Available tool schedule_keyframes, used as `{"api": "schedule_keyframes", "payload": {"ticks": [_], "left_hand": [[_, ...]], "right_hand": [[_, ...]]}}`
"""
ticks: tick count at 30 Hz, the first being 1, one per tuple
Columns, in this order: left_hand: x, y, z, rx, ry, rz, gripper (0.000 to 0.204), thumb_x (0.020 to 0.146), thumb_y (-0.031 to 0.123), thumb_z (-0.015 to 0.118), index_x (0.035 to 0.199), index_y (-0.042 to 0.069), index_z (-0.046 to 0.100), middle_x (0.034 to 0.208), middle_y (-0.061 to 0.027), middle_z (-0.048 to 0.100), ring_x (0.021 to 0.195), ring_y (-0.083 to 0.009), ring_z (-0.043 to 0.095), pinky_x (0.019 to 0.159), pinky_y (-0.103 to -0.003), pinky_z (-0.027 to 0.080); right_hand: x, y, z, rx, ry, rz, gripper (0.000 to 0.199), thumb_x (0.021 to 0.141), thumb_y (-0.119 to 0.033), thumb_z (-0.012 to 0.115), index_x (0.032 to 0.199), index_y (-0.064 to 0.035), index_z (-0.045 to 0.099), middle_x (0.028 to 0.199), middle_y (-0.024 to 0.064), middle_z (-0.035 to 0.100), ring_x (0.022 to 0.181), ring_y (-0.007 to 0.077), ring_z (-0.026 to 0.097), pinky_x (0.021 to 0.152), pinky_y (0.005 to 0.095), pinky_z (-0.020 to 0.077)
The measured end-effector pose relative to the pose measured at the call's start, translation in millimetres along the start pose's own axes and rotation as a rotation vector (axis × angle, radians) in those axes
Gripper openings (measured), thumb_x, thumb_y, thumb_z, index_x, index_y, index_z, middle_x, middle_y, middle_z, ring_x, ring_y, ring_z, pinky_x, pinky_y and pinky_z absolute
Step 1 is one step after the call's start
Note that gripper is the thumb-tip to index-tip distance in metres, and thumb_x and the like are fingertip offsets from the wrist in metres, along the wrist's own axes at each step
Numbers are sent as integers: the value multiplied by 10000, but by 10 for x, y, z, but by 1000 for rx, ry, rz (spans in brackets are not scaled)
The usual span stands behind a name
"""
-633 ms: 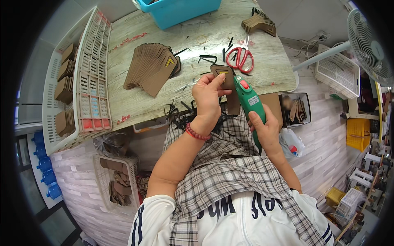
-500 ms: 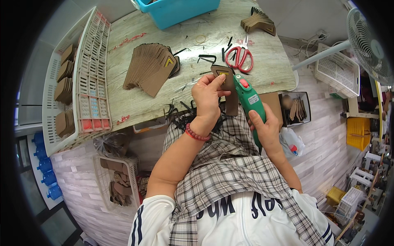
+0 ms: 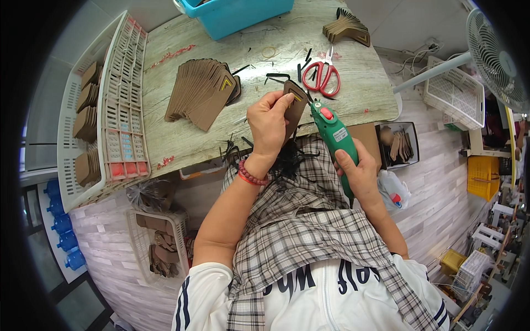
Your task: The person uses a green rotary cutter to trim the edges of small cardboard pieces on a workbench. They repeatedly pick up pieces, cut along the edges, and place the finished pieces into a blue bin. Scissors and a basket of raw cardboard are also visible on the table.
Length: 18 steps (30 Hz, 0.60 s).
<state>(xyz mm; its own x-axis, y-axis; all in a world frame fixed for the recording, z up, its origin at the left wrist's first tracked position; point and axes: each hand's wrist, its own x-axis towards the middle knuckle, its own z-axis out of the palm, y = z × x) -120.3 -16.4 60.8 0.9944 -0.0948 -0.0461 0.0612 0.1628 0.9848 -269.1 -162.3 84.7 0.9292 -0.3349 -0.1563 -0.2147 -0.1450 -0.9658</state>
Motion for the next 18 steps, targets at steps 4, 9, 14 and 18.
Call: {"api": "schedule_keyframes", "payload": {"ticks": [4, 9, 14, 18], "left_hand": [[2, 85, -24, 52, -40, 53, 157, 870, 88, 649, 935, -47, 700, 721, -2, 650, 607, -36, 536, 526, -206, 441], [-4, 141, -34, 118, -89, 24, 155, 865, 79, 643, 938, -43, 704, 732, -7, 662, 648, -39, 555, 568, -207, 455], [-6, 108, -61, 147, -183, 6, 156, 860, 87, 644, 932, -32, 714, 733, -15, 674, 648, -48, 565, 574, -219, 459], [50, -12, -85, 168, -245, 25, 134, 871, 74, 651, 941, -17, 720, 765, 2, 673, 635, -32, 562, 545, -183, 438]], "right_hand": [[-9, -4, -9, 9, -19, 18, 421, 894, -317, 671, 1140, 13, 581, 752, 10, 601, 587, 61, 519, 536, 219, 435], [-16, -22, -17, 14, -25, 19, 422, 896, -319, 667, 1142, 12, 579, 752, 7, 601, 590, 59, 520, 540, 218, 440], [-11, -2, -28, -3, -32, 3, 410, 922, -310, 629, 1182, 1, 570, 730, 19, 586, 572, 62, 520, 525, 203, 428], [-8, -13, -38, 28, -30, 31, 418, 907, -312, 653, 1160, 10, 571, 763, 17, 604, 587, 59, 523, 535, 213, 441]]}}
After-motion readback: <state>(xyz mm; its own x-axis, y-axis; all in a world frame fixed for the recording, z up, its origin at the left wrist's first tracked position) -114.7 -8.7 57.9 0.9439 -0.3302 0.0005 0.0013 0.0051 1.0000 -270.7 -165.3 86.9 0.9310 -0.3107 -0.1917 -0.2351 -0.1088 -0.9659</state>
